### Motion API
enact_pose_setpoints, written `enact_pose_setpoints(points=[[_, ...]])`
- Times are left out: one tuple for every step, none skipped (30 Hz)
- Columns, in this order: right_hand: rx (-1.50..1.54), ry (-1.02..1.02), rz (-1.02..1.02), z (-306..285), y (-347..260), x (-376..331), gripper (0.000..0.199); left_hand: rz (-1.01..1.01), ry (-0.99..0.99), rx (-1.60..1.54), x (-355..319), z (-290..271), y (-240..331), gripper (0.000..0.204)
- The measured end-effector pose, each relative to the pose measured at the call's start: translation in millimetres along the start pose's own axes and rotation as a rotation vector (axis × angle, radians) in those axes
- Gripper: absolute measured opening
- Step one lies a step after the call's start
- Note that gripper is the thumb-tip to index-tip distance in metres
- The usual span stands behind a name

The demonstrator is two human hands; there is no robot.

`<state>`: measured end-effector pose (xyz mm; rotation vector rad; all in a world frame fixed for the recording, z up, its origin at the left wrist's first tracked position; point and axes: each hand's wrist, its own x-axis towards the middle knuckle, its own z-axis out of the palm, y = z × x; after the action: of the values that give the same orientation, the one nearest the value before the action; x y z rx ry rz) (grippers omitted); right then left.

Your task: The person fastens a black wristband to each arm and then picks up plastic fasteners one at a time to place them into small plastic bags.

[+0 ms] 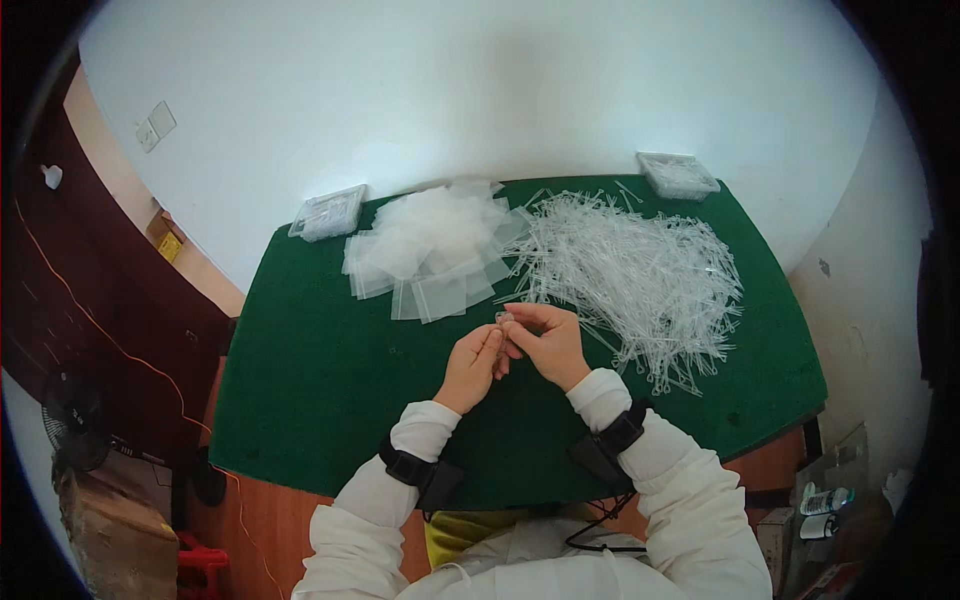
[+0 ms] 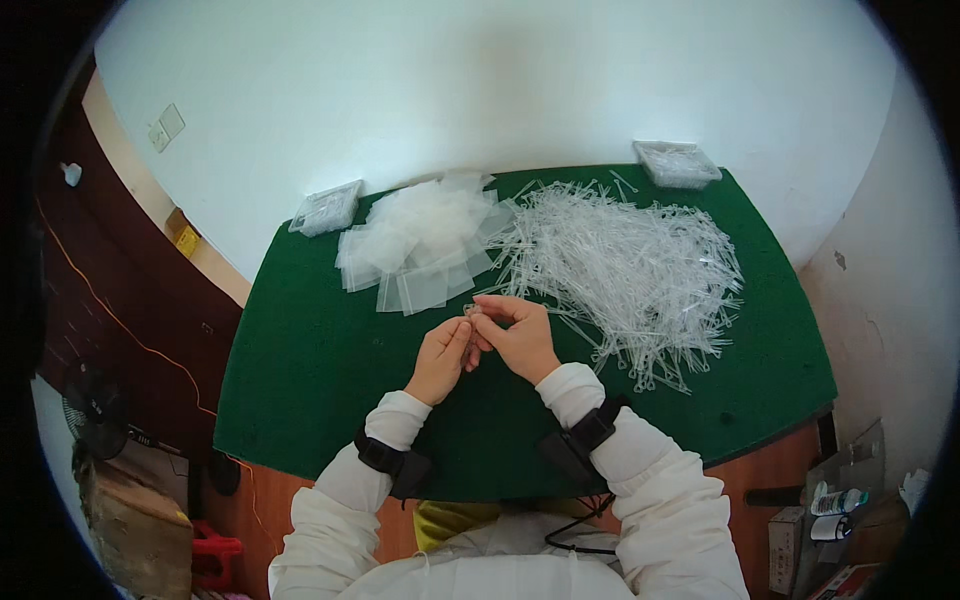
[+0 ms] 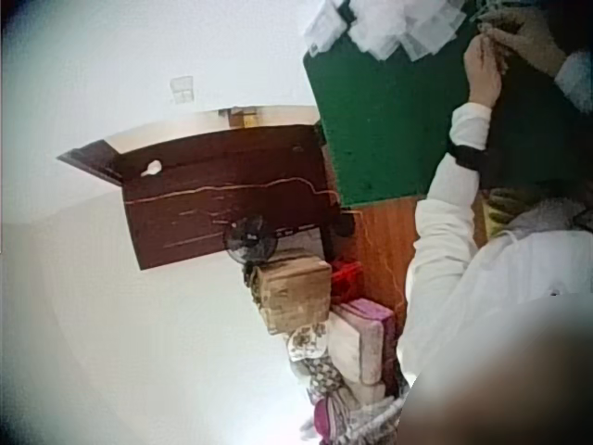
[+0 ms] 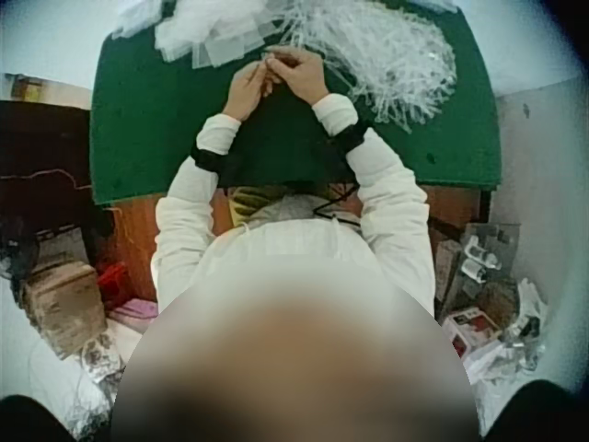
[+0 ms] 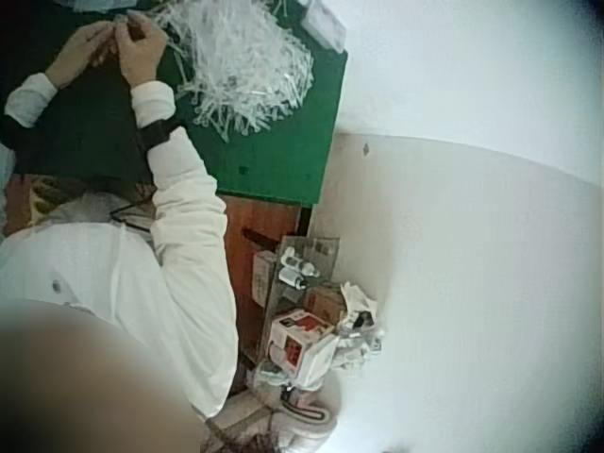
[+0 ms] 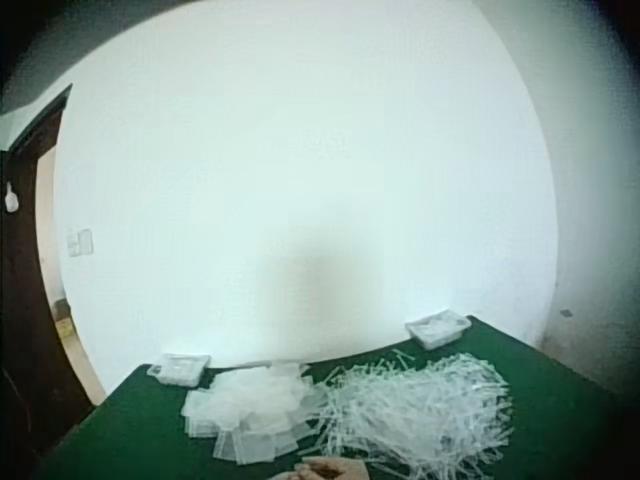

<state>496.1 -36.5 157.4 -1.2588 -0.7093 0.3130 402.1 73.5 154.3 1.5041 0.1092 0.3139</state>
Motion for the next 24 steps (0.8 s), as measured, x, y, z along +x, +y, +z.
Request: enact_pose_setpoints(points=[[0.006,-0.007,0.002,0,0,0,0.025,-0.003,0.001,-0.007,0,0,1,0.027],[0.011,-0.013,0.003,-1,0,0,0.025,-0.006,0.001,-0.014,0,0,1,0.027],[0.010,-0.013,0.002,-1,1,0,0.025,-0.005,0.000,-0.014,0,0,1,0.027],[0.023,-0.017,0.000,-1,2,0,0.025,-0.007,-0.003,-0.022,0,0,1,0.027],[0.036,-0.021,-0.003,-1,4,0,0.025,-0.010,-0.006,-0.031,0,-1,2,0.027],[0.049,-0.025,-0.006,-1,4,0,0.025,-0.012,-0.008,-0.039,0,-1,2,0.027],[0.049,-0.026,-0.008,-1,4,0,0.025,-0.010,-0.009,-0.038,0,0,2,0.027],[0.030,-0.025,-0.008,-1,4,0,0.025,-0.012,-0.001,-0.024,0,0,2,0.027],[0.010,-0.023,-0.009,-1,4,0,0.025,-0.015,0.006,-0.011,-1,1,2,0.028],[-0.009,-0.022,-0.009,-2,4,0,0.024,-0.017,0.014,0.003,-1,1,2,0.028],[-0.010,-0.022,-0.011,-2,4,0,0.024,-0.016,0.013,0.003,-1,1,2,0.028],[-0.016,-0.021,-0.021,-2,3,-1,0.025,0.006,0.008,0.035,-1,2,1,0.028],[-0.022,-0.021,-0.030,-2,2,-1,0.025,0.028,0.003,0.066,-1,2,0,0.028],[-0.029,-0.019,-0.039,-2,1,-1,0.025,0.050,-0.003,0.097,-1,2,-2,0.028],[-0.031,-0.018,-0.041,-2,2,-1,0.025,0.051,-0.005,0.095,0,1,-3,0.028],[-0.073,-0.042,-0.056,-3,3,-1,0.025,0.030,-0.018,0.076,0,-1,-6,0.027],[-0.117,-0.064,-0.071,-4,3,-1,0.025,0.010,-0.033,0.055,1,-1,-6,0.026],[-0.162,-0.085,-0.085,-6,3,0,0.025,-0.011,-0.049,0.034,1,-1,-6,0.025],[-0.169,-0.081,-0.085,-6,3,0,0.025,-0.010,-0.055,0.029,1,-2,-6,0.025],[-0.195,-0.105,-0.125,-6,3,0,0.023,-0.071,-0.049,-0.051,1,-2,-6,0.024],[-0.220,-0.129,-0.164,-6,3,1,0.021,-0.134,-0.043,-0.131,0,-3,-5,0.023],[-0.243,-0.157,-0.203,-6,2,2,0.019,-0.196,-0.032,-0.209,-1,-5,-4,0.023],[-0.246,-0.159,-0.202,-8,2,6,0.019,-0.195,-0.032,-0.212,-1,-7,-3,0.023],[-0.285,-0.012,-0.179,-12,1,11,0.016,-0.195,0.033,-0.281,1,-9,-2,0.022]])
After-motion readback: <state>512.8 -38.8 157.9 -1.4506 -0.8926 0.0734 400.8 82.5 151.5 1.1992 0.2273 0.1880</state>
